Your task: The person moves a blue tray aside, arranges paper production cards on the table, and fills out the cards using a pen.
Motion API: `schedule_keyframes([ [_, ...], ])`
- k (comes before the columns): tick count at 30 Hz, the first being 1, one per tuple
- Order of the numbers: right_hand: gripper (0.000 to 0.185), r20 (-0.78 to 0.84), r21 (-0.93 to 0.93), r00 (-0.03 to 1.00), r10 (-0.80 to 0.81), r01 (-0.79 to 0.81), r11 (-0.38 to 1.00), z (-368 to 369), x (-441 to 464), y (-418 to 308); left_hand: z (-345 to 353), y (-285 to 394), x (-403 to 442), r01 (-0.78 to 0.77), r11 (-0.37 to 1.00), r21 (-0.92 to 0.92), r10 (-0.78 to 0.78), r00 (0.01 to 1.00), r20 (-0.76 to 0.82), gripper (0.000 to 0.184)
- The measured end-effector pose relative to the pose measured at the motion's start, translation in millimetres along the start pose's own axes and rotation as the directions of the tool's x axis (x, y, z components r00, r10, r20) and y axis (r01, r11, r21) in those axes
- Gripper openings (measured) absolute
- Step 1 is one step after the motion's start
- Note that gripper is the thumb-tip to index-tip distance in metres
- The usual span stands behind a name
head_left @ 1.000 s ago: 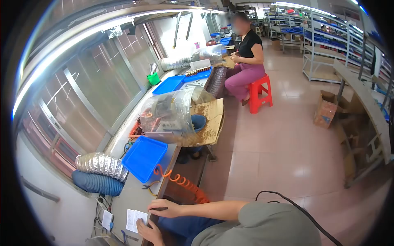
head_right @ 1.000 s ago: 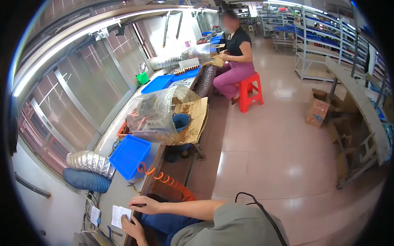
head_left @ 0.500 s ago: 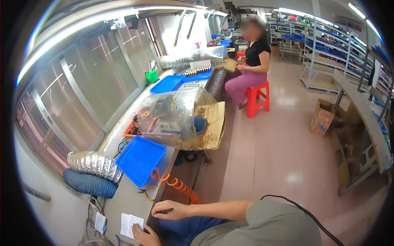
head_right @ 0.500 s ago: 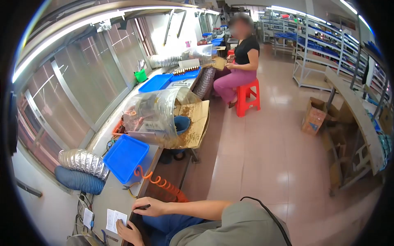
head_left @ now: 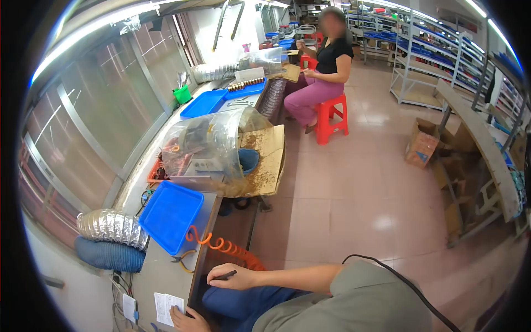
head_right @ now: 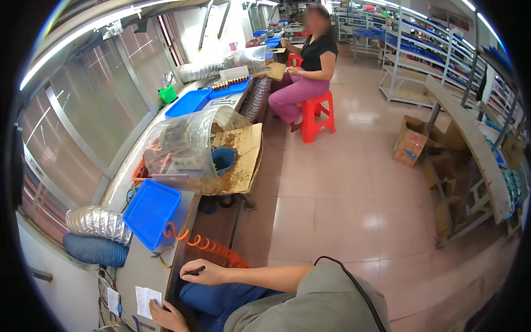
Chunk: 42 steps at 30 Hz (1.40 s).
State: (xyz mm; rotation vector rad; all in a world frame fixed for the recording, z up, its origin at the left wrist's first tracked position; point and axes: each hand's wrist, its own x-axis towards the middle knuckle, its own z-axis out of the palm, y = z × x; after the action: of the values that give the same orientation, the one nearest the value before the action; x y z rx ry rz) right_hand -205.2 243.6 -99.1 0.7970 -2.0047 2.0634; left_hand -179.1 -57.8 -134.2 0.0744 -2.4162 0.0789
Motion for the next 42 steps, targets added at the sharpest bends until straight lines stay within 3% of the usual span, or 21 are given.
schedule_keyframes([
  [3,0.017,-0.061,-0.026,0.993,-0.101,0.099,0.995,-4,-1,8,-4,2,-1,0.001,1.000,-0.008,-0.001,1.000,0.002,0.047],
  [6,0.018,0.017,0.091,0.992,0.123,-0.124,0.988,-11,4,-18,-10,7,1,0.031,0.999,-0.031,-0.030,0.999,0.018,0.048],
  [8,0.020,0.068,0.051,0.990,0.127,-0.131,0.990,-16,12,-23,-5,4,1,0.022,1.000,-0.020,-0.022,1.000,0.006,0.049],
  [9,0.021,0.095,0.046,0.986,0.136,-0.141,0.989,-7,18,-21,-4,4,0,0.113,0.988,-0.110,-0.101,0.989,0.104,0.055],
  [10,0.021,0.051,0.042,0.998,0.026,-0.028,0.999,4,22,-4,10,-9,1,0.043,0.989,-0.145,-0.033,0.997,0.073,0.049],
  [11,0.020,0.081,0.036,0.995,0.055,-0.058,0.998,4,25,-21,16,-14,1,-0.019,0.984,-0.179,0.028,0.998,0.049,0.044],
  [13,0.019,0.114,0.105,0.993,0.036,-0.048,0.993,22,32,-3,16,-11,-4,0.072,0.980,-0.188,-0.059,0.996,0.073,0.047],
  [16,0.018,0.126,0.066,0.992,-0.019,0.011,0.998,35,39,-15,13,-8,-2,0.057,0.973,-0.225,-0.046,0.997,0.054,0.049],
  [20,0.023,0.251,0.137,0.913,0.322,-0.362,0.922,48,54,-29,-1,-1,7,0.178,0.949,-0.261,-0.138,0.976,0.166,0.054],
  [22,0.025,0.292,0.021,0.907,0.305,-0.325,0.946,56,75,-29,-11,-1,14,0.195,0.936,-0.293,-0.147,0.973,0.179,0.053],
  [25,0.020,0.216,-0.055,0.917,0.335,-0.331,0.942,81,116,-15,-11,-5,22,0.219,0.921,-0.322,-0.166,0.969,0.185,0.053],
  [27,0.017,0.204,-0.276,0.976,0.077,-0.018,0.961,103,155,-7,-8,-9,23,0.241,0.908,-0.342,-0.185,0.965,0.186,0.052],
  [29,0.021,0.204,-0.312,0.975,0.091,-0.024,0.950,125,177,3,-8,-7,16,0.258,0.897,-0.360,-0.201,0.962,0.186,0.050],
  [34,0.036,0.376,-0.446,0.917,-0.133,0.305,0.841,175,224,64,-9,-11,16,0.266,0.872,-0.410,-0.200,0.960,0.199,0.046],
  [37,0.039,0.558,-0.484,0.812,0.169,0.153,0.862,191,233,74,-8,-15,15,0.259,0.866,-0.428,-0.190,0.962,0.198,0.046],
  [41,0.027,0.588,-0.480,0.743,0.319,0.004,0.878,192,231,82,-9,-16,14,0.270,0.849,-0.455,-0.192,0.959,0.211,0.045],
  [42,0.025,0.564,-0.430,0.779,0.273,-0.005,0.903,190,229,82,-10,-17,14,0.274,0.846,-0.457,-0.190,0.956,0.223,0.045],
])
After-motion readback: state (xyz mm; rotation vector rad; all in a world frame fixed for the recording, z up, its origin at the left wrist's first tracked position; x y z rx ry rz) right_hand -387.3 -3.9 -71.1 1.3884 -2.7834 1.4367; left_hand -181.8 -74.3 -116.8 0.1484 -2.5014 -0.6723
